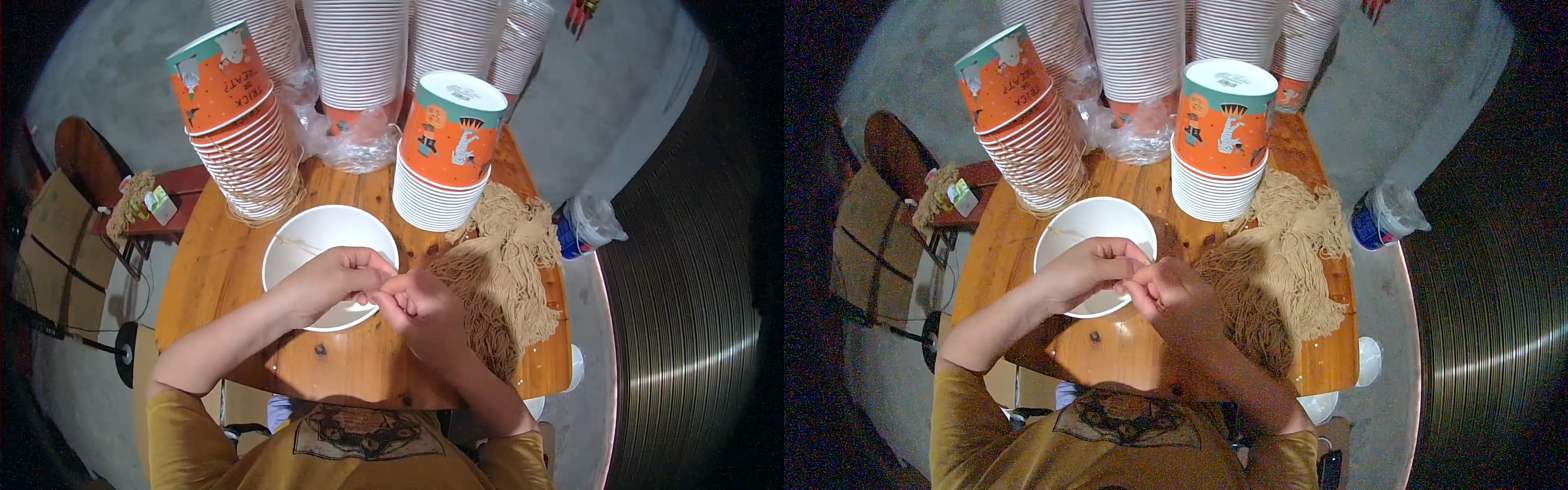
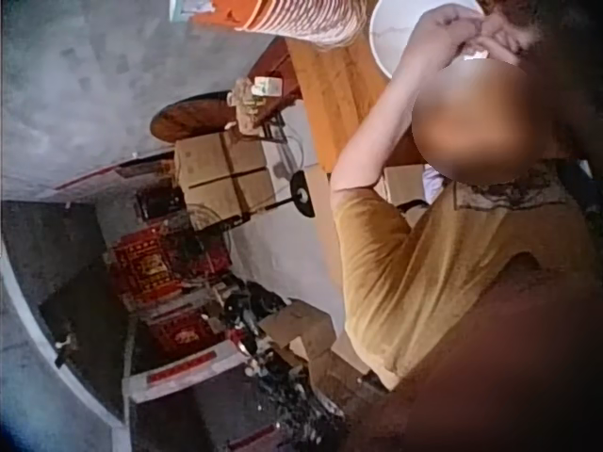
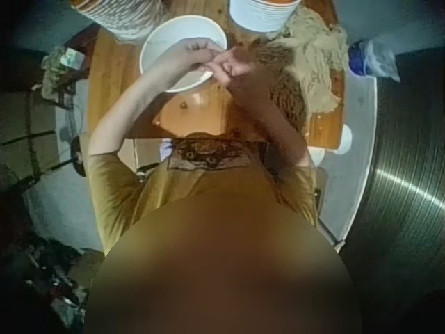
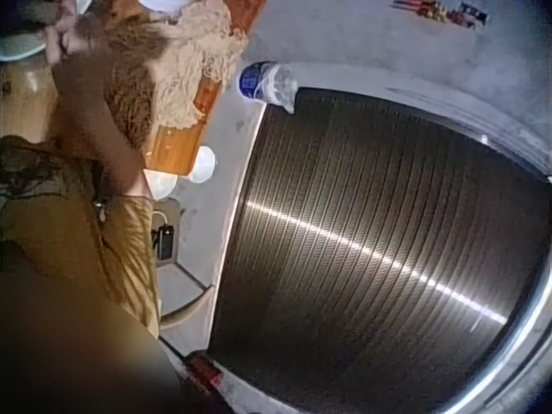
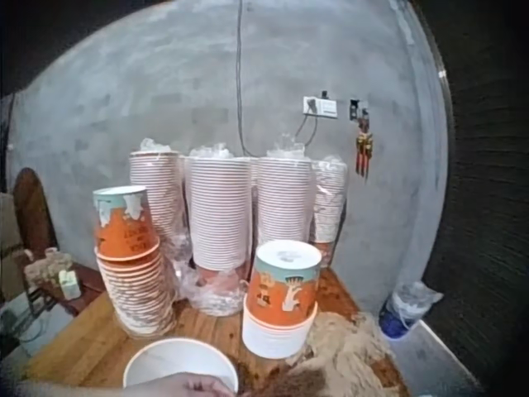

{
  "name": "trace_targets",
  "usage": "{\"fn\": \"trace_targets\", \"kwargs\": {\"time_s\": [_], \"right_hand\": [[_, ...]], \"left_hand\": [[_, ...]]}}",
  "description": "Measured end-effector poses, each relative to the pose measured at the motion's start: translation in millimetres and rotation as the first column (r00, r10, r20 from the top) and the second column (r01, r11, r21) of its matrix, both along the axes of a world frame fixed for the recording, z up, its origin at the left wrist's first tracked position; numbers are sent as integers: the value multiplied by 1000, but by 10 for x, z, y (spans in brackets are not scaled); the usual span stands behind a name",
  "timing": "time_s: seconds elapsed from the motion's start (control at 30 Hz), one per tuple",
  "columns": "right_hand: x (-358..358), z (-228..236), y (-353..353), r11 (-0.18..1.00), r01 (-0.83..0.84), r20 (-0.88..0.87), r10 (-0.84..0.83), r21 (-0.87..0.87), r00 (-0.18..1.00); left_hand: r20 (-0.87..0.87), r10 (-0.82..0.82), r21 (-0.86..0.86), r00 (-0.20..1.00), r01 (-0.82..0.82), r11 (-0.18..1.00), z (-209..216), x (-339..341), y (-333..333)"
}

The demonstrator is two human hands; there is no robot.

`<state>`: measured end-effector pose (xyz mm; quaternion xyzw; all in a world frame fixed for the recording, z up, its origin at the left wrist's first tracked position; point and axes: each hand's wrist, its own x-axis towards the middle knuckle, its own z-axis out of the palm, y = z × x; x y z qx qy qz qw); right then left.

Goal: The recorder is tying thin brown strings onto the sides of paper cups.

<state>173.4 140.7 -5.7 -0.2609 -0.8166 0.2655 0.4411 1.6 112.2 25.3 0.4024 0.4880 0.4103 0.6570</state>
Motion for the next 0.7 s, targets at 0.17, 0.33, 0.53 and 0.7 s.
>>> {"fn": "trace_targets", "kwargs": {"time_s": [0.17, 0.33, 0.53, 0.7], "right_hand": [[78, -54, 72, 995, -96, 21, 97, -24, 995], [147, 7, 129, 993, -110, 51, 111, -33, 993], [90, 19, 110, 989, -114, 67, 108, 94, 992], [74, 13, 101, 981, -97, 77, 85, 171, 993]], "left_hand": [[69, 31, -87, 997, -25, 996, 34, -24, -29], [15, 21, -24, 1000, -21, 999, 18, 8, -28], [28, 41, -11, 999, -41, 999, -10, -23, -20], [132, 109, -77, 985, -99, 992, 38, 19, -45]]}}
